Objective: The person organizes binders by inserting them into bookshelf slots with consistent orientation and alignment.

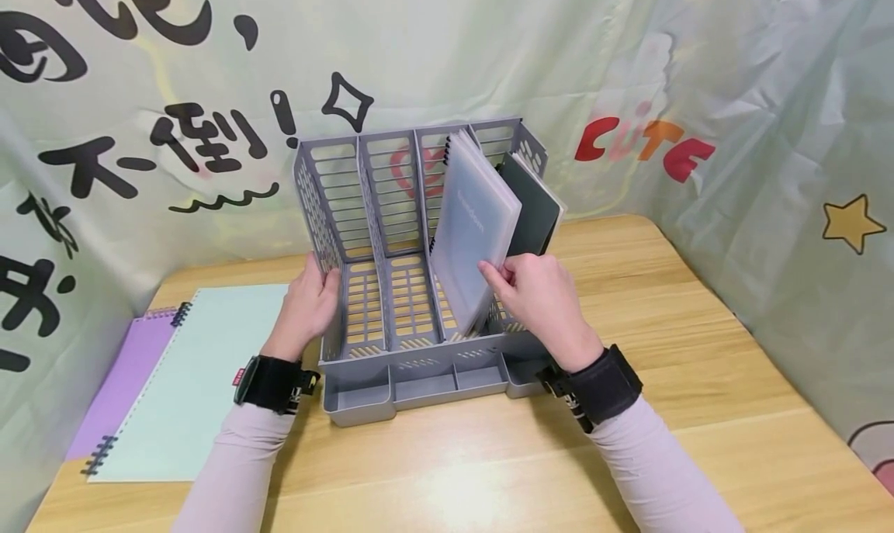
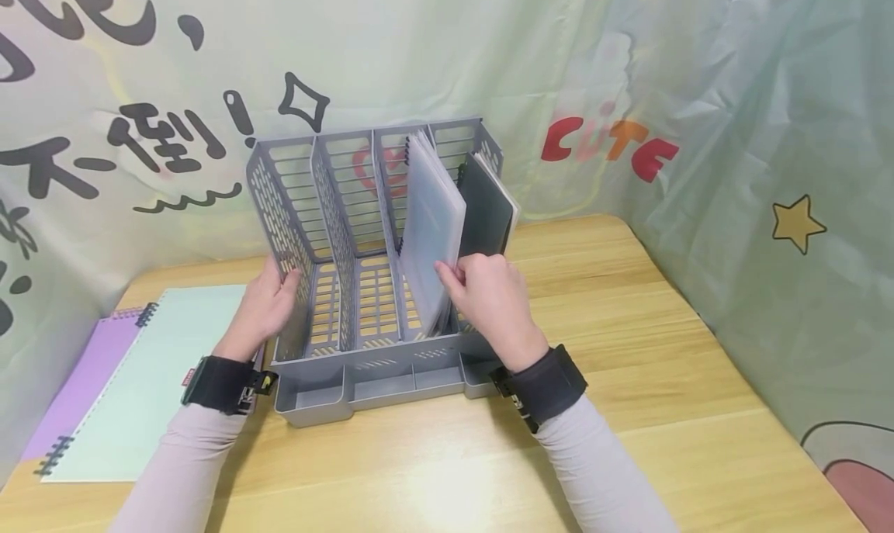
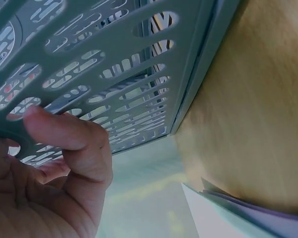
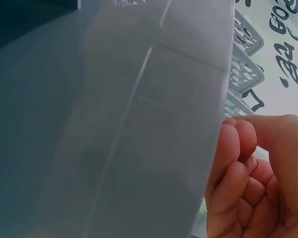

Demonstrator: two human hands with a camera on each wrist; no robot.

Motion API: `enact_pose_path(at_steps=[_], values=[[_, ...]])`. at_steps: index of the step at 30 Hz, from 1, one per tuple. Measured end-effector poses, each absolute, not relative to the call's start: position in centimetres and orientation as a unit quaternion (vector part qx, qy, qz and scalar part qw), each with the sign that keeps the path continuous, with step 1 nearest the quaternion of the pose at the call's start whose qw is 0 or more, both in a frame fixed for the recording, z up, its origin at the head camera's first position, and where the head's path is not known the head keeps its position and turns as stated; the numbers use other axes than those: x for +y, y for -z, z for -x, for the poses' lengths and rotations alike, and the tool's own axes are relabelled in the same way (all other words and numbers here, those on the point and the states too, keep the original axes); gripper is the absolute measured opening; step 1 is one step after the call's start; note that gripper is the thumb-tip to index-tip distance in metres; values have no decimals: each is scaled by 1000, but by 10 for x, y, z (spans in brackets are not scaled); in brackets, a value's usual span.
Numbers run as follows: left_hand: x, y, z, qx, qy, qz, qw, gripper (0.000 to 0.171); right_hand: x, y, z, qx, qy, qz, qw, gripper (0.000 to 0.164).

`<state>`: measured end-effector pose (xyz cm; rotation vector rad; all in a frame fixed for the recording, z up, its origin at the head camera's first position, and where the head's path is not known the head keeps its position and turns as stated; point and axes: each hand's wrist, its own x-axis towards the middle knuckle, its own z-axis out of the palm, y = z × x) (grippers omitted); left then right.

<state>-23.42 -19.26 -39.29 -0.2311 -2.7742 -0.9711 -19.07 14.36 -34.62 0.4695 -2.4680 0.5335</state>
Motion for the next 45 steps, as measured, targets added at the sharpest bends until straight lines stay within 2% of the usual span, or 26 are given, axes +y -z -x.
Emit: enact_pose_path(at_steps=[9,21,27,36,45], values=[[-200,388,230,-938,325,95,69,51,144,343,185,-933,-200,-172,245,60],[-210,378,219,-949,294,107,37,56,129,332,166,-927,-207,-203,238,54],[-214,370,212,-950,296,80,50,52,115,328,155,-924,-222,-223,218,47],[-234,367,202,-958,263,90,64,51,88,325,136,-909,-241,-271,205,37],[-262,366,187,-969,222,90,63,50,58,328,119,-893,-273,-330,139,28]])
